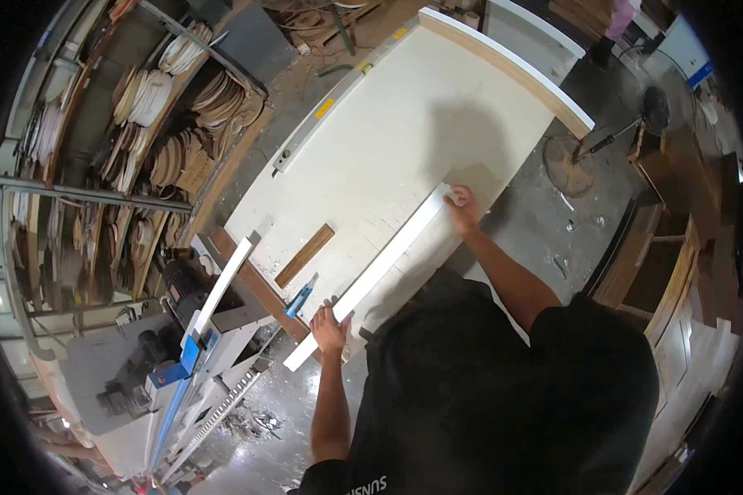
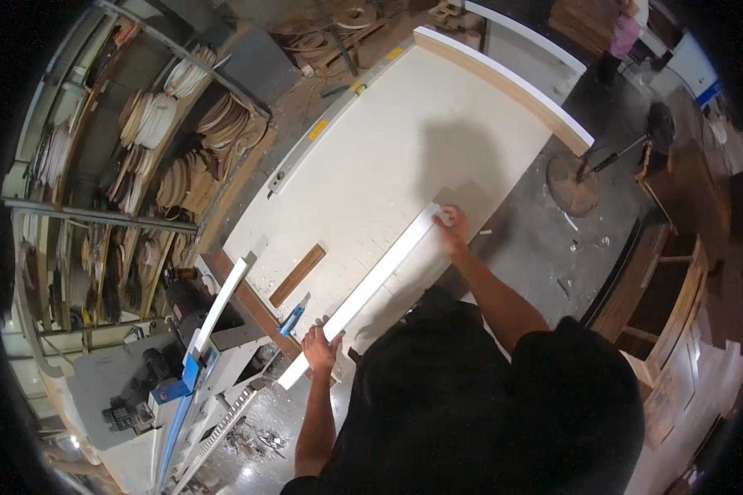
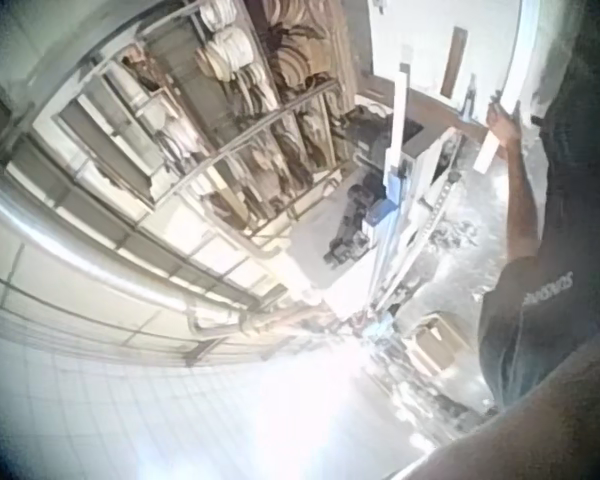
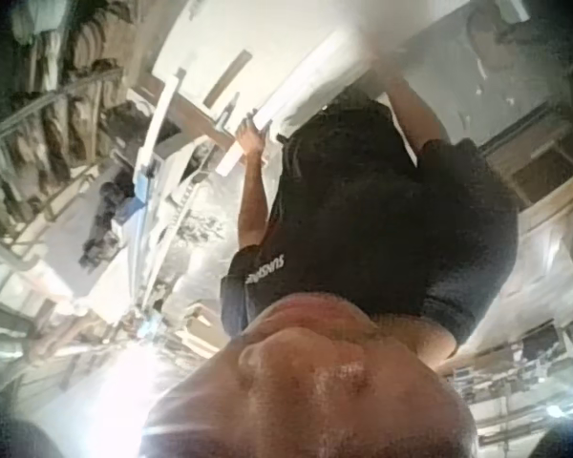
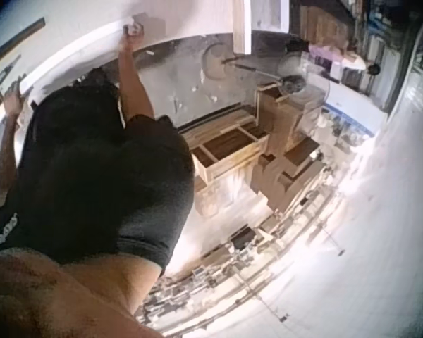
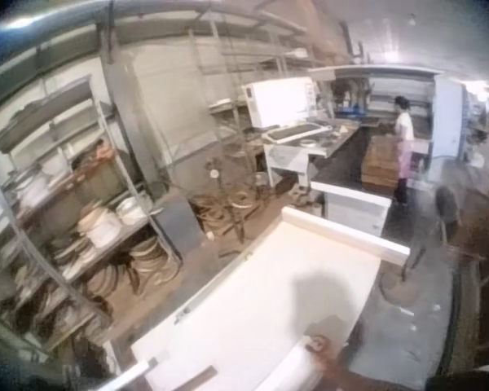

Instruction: Checking and organizing wooden and plastic furniture components on a workbench in a factory.

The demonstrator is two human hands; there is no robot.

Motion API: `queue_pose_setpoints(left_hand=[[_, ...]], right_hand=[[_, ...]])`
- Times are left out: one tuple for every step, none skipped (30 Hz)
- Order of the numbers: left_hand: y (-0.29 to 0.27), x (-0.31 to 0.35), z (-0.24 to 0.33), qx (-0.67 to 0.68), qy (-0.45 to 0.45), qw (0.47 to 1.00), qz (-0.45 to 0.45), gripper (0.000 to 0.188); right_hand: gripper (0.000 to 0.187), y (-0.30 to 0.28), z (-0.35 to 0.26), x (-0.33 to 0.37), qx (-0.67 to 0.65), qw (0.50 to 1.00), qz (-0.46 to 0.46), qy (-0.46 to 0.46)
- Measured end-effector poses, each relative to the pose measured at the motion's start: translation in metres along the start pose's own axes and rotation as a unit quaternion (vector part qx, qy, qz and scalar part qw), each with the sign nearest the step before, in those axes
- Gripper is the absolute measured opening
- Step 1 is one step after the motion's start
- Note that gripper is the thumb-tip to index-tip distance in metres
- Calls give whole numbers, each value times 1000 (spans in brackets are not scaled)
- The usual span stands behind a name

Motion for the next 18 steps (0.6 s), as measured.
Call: queue_pose_setpoints(left_hand=[[-1, -1, -2, -3, 1, 1000, -11, 77], [0, -1, -2, -6, 3, 1000, -22, 78], [1, 0, 0, -3, -3, 1000, -29, 79], [2, 3, -3, -4, -9, 1000, -29, 79], [3, 5, -6, -6, -11, 999, -29, 79], [4, 8, -8, -7, -13, 999, -30, 79], [4, 7, -7, -6, -14, 999, -31, 79], [5, 7, -7, -6, -21, 999, -35, 79], [6, 7, -7, -6, -28, 999, -40, 79], [7, 7, -7, -5, -28, 999, -42, 79], [8, 7, -6, -5, -28, 999, -45, 79], [8, 8, -6, -5, -28, 998, -49, 80], [10, 8, -7, -5, -28, 998, -49, 80], [10, 8, -8, -9, -27, 999, -41, 80], [10, 8, -9, -13, -26, 999, -32, 80], [11, 6, -8, -12, -24, 999, -33, 80], [13, 4, -8, -8, -26, 999, -44, 81], [15, 0, -7, -3, -28, 998, -53, 82]], right_hand=[[42, 3, 2, -3, -18, 1000, -11, 0], [42, 5, 4, -5, -36, 999, -22, 1], [42, 4, 7, -6, -33, 999, -25, -1], [42, 6, 8, -3, -56, 998, -34, 13], [42, 8, 8, 1, -79, 996, -43, 27], [42, 11, 7, 3, -78, 995, -48, 29], [42, 10, 7, 2, -89, 994, -54, 36], [42, 9, 7, 2, -100, 992, -60, 44], [42, 8, 8, 2, -98, 992, -60, 46], [42, 7, 7, 2, -94, 992, -60, 52], [42, 6, 7, 2, -89, 993, -59, 58], [42, 5, 7, 3, -88, 992, -59, 61], [44, 6, 6, 2, -92, 992, -63, 60], [45, 6, 6, 1, -95, 991, -67, 60], [45, 6, 6, 1, -96, 991, -66, 61], [47, 5, 8, -1, -92, 993, -58, 51], [49, 4, 10, -3, -87, 994, -50, 40], [49, 2, 12, -7, -87, 994, -47, 41]])
Point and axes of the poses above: each hand's wrist, its own x-axis away from the middle knuckle, its own y-axis out of the palm, z = x × y, the point moved 7 cm from there along -x, towards the middle knuckle, and after that the axes turned 15 degrees about y, right-handed, at the moved point
